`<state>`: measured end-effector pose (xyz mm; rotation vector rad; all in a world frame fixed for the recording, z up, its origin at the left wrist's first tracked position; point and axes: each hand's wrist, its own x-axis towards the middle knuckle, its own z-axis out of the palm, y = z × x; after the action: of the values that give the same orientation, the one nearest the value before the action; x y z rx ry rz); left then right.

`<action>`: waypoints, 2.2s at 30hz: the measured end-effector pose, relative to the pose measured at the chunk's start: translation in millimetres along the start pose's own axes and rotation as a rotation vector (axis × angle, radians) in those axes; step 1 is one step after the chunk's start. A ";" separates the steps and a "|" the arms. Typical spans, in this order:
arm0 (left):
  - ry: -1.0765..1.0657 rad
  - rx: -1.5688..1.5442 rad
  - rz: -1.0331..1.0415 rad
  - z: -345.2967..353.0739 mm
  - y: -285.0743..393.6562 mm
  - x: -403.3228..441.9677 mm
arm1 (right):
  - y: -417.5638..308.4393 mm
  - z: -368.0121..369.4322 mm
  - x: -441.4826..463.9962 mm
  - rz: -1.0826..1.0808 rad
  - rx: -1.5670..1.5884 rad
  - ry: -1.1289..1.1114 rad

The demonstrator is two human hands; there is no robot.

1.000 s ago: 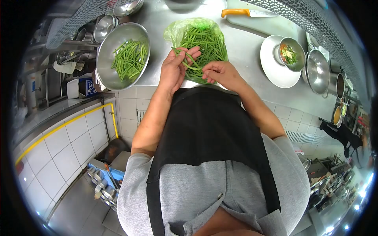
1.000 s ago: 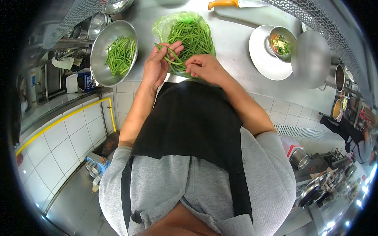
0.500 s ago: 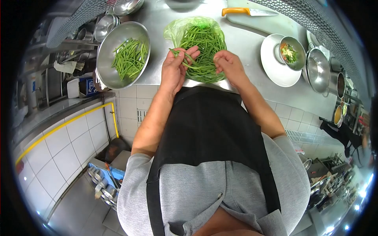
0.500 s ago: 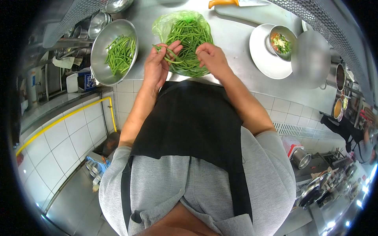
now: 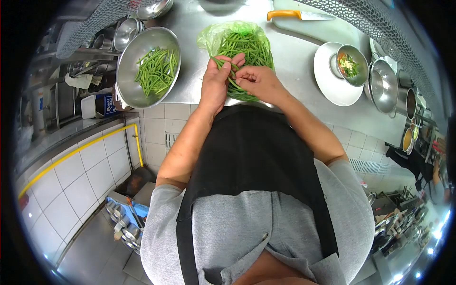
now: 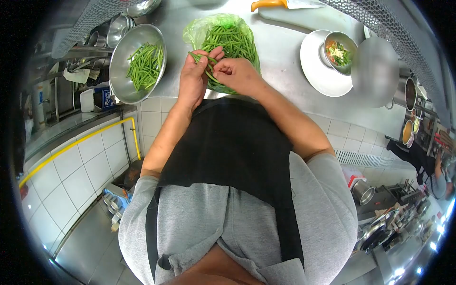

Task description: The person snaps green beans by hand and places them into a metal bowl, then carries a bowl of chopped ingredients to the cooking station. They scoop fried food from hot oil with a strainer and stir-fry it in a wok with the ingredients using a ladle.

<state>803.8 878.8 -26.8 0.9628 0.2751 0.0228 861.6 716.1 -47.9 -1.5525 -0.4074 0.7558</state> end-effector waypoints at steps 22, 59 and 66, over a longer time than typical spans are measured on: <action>-0.024 0.210 0.109 -1.4 -7.1 4.3 | 7.9 -1.0 8.7 -0.028 0.040 0.085; 0.587 1.104 0.294 -162.1 132.3 8.6 | 24.4 -20.5 8.3 0.064 -0.110 0.005; 0.359 1.585 0.480 -90.9 71.2 19.3 | 17.6 -18.6 6.8 0.023 -0.374 0.093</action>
<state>807.8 995.7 -22.3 2.5991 0.3738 0.4781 876.0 704.4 -66.9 -1.9368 -0.4820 0.6456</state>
